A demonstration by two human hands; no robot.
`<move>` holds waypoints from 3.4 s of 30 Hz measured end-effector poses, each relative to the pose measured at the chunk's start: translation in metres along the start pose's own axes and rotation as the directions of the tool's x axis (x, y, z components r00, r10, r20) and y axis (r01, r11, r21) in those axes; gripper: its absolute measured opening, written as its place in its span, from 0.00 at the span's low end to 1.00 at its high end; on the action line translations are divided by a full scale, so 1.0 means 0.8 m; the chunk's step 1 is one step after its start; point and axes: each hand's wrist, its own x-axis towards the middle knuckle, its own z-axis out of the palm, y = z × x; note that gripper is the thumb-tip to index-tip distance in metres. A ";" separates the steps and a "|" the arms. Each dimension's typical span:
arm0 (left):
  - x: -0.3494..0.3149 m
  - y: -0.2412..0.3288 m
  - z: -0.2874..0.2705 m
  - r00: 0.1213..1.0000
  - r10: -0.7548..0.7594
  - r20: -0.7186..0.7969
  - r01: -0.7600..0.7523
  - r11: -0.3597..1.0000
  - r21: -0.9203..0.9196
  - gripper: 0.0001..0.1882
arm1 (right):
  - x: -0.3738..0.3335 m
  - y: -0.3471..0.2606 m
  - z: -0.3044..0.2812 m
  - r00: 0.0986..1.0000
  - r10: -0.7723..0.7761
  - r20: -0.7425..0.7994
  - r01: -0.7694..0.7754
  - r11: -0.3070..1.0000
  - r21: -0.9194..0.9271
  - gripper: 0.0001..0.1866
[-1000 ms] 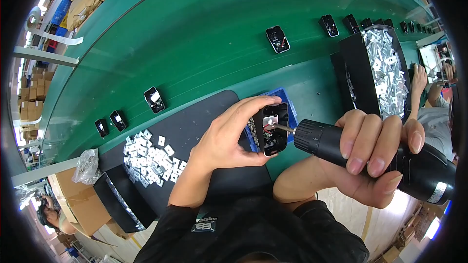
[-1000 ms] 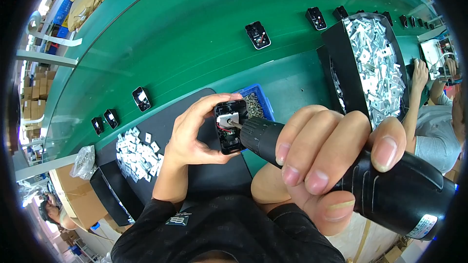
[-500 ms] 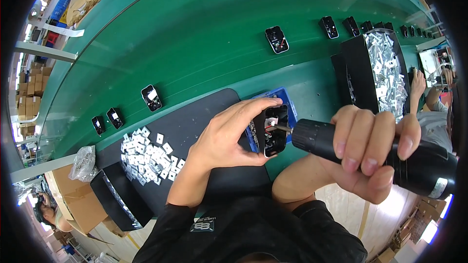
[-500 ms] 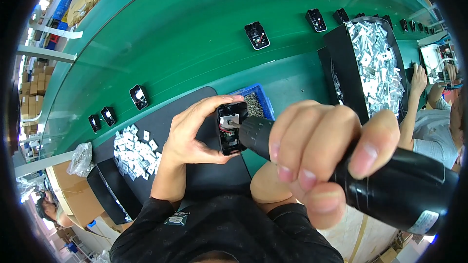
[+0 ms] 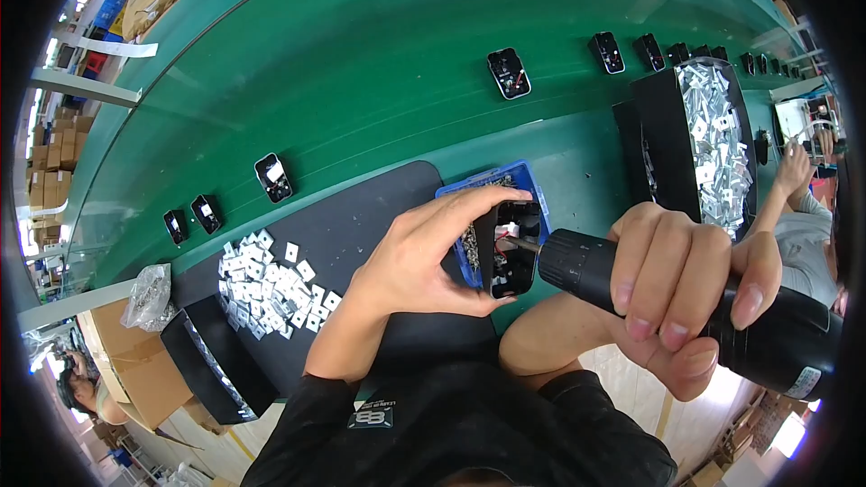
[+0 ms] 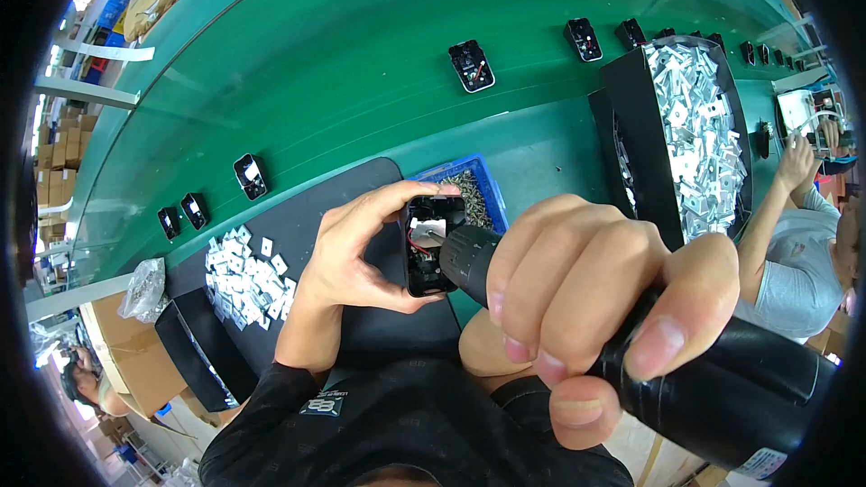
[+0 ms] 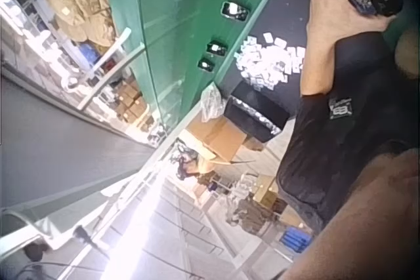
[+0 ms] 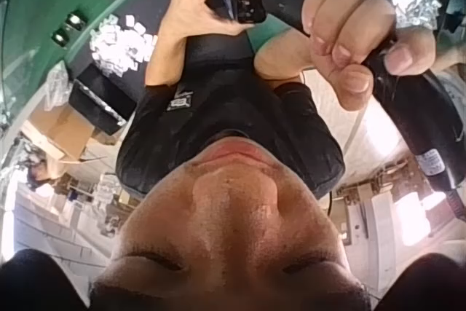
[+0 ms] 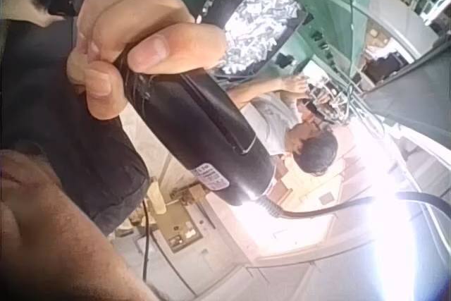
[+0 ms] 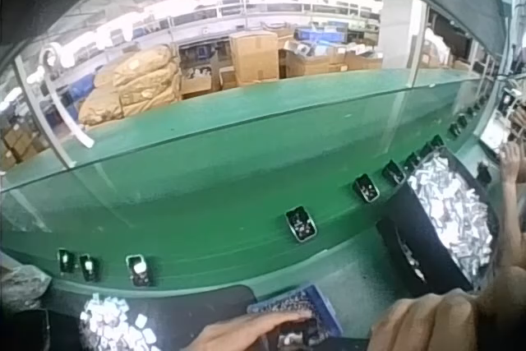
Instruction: The person assembles components into a black plastic housing using an electric screwdriver to secure screws.
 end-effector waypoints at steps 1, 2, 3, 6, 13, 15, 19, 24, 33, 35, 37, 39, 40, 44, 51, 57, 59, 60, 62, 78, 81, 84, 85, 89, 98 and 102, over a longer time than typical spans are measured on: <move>-0.001 -0.001 0.002 1.000 -0.003 0.003 0.003 0.999 -0.037 0.38 | 0.000 -0.002 -0.001 0.999 0.014 0.035 -0.014 1.000 0.006 0.18; 0.000 0.000 0.002 1.000 -0.002 0.003 0.002 0.999 -0.038 0.38 | 0.000 -0.003 -0.001 0.999 0.014 0.035 -0.014 1.000 0.005 0.18; 0.001 0.000 0.003 1.000 0.001 0.016 0.000 1.000 -0.027 0.38 | 0.001 -0.004 0.000 1.000 0.015 0.003 -0.015 1.000 -0.006 0.19; 0.004 0.002 0.001 0.999 0.022 0.049 -0.024 0.999 0.029 0.38 | -0.001 0.001 0.001 0.998 -0.014 -0.063 0.015 1.000 0.015 0.21; 0.007 -0.030 -0.021 1.000 -0.003 0.017 -0.004 0.917 0.398 0.38 | -0.014 -0.030 -0.007 0.937 -0.227 -0.265 0.275 0.949 0.157 0.20; 0.012 -0.046 -0.038 0.990 -0.084 -0.116 0.133 0.837 0.531 0.38 | -0.017 -0.042 -0.012 0.914 -0.288 -0.286 0.342 0.926 0.158 0.20; 0.003 -0.105 -0.064 0.900 -0.242 -0.362 0.403 0.776 0.484 0.36 | -0.013 -0.038 -0.011 0.923 -0.258 -0.284 0.306 0.942 0.138 0.20; -0.009 -0.120 -0.075 0.769 -0.454 -0.450 0.626 0.679 0.384 0.38 | -0.009 -0.023 0.000 0.920 -0.240 -0.309 0.285 0.952 0.110 0.20; -0.006 -0.037 -0.083 0.898 -0.099 -0.430 0.250 0.917 0.310 0.35 | -0.009 -0.014 -0.003 0.930 -0.222 -0.292 0.258 0.962 0.090 0.19; -0.002 0.009 -0.061 0.940 0.060 -0.336 -0.167 0.939 -0.302 0.25 | -0.008 -0.024 -0.008 0.926 -0.240 -0.292 0.266 0.963 0.052 0.17; -0.015 0.045 -0.057 0.921 0.150 -0.359 -0.354 0.706 -0.614 0.14 | -0.009 -0.013 -0.006 0.927 -0.212 -0.309 0.252 0.963 0.098 0.18; -0.036 0.074 -0.065 0.950 0.067 -0.305 -0.273 0.652 -0.707 0.10 | -0.004 -0.009 -0.002 0.931 -0.187 -0.314 0.225 0.970 0.090 0.18; -0.039 0.083 -0.069 0.964 0.040 -0.264 -0.238 0.578 -0.781 0.08 | 0.004 -0.015 0.000 0.924 -0.232 -0.304 0.254 0.966 0.035 0.18; -0.056 0.099 -0.075 0.993 -0.024 -0.116 -0.093 0.456 -0.885 0.07 | -0.001 -0.010 -0.003 0.907 -0.259 -0.332 0.289 0.957 0.041 0.17; -0.043 0.085 -0.065 0.995 0.031 -0.094 -0.099 0.360 -0.928 0.06 | -0.002 -0.008 0.004 0.911 -0.263 -0.319 0.291 0.956 0.045 0.17; -0.027 0.070 -0.067 0.994 0.056 -0.092 -0.105 0.317 -0.943 0.05 | -0.002 -0.007 0.005 0.916 -0.258 -0.306 0.287 0.956 0.053 0.17; -0.024 0.065 -0.068 0.994 0.066 -0.084 -0.100 0.299 -0.949 0.05 | -0.001 -0.008 0.005 0.918 -0.261 -0.300 0.287 0.957 0.045 0.17; -0.023 0.063 -0.069 0.994 0.070 -0.081 -0.098 0.291 -0.952 0.05 | -0.001 -0.007 0.005 0.920 -0.260 -0.294 0.284 0.958 0.041 0.17; -0.022 0.058 -0.068 0.994 0.074 -0.076 -0.094 0.274 -0.957 0.05 | -0.003 -0.008 0.003 0.912 -0.280 -0.300 0.302 0.953 0.029 0.17; -0.007 0.004 0.000 0.998 0.054 0.039 -0.066 0.857 0.511 0.08 | -0.006 -0.020 0.012 0.932 -0.233 -0.279 0.187 0.965 -0.183 0.18; -0.018 -0.020 0.042 0.987 -0.064 0.150 -0.023 0.853 0.522 0.07 | -0.001 -0.019 0.010 0.947 -0.180 -0.265 0.152 0.981 -0.123 0.18; -0.025 -0.039 0.086 0.994 -0.017 0.105 -0.059 0.732 0.679 0.04 | -0.001 -0.037 0.002 0.944 -0.213 -0.253 0.158 0.962 -0.221 0.17; -0.022 -0.044 0.099 0.997 -0.016 0.082 -0.045 0.721 0.691 0.04 | 0.000 -0.039 0.004 0.964 -0.183 -0.191 0.138 0.963 -0.230 0.16; -0.035 -0.048 0.087 0.985 -0.138 0.102 0.000 0.596 0.803 0.04 | -0.006 -0.016 -0.001 0.981 -0.074 -0.179 0.068 0.997 -0.042 0.16; -0.027 -0.050 0.095 0.991 -0.054 0.122 -0.056 0.659 0.750 0.04 | -0.003 -0.029 0.004 0.983 -0.094 -0.160 0.083 0.994 -0.078 0.17; -0.042 -0.059 0.078 0.997 -0.082 -0.010 0.061 0.644 0.762 0.03 | -0.010 -0.003 -0.011 0.981 -0.059 -0.185 0.072 0.995 0.066 0.17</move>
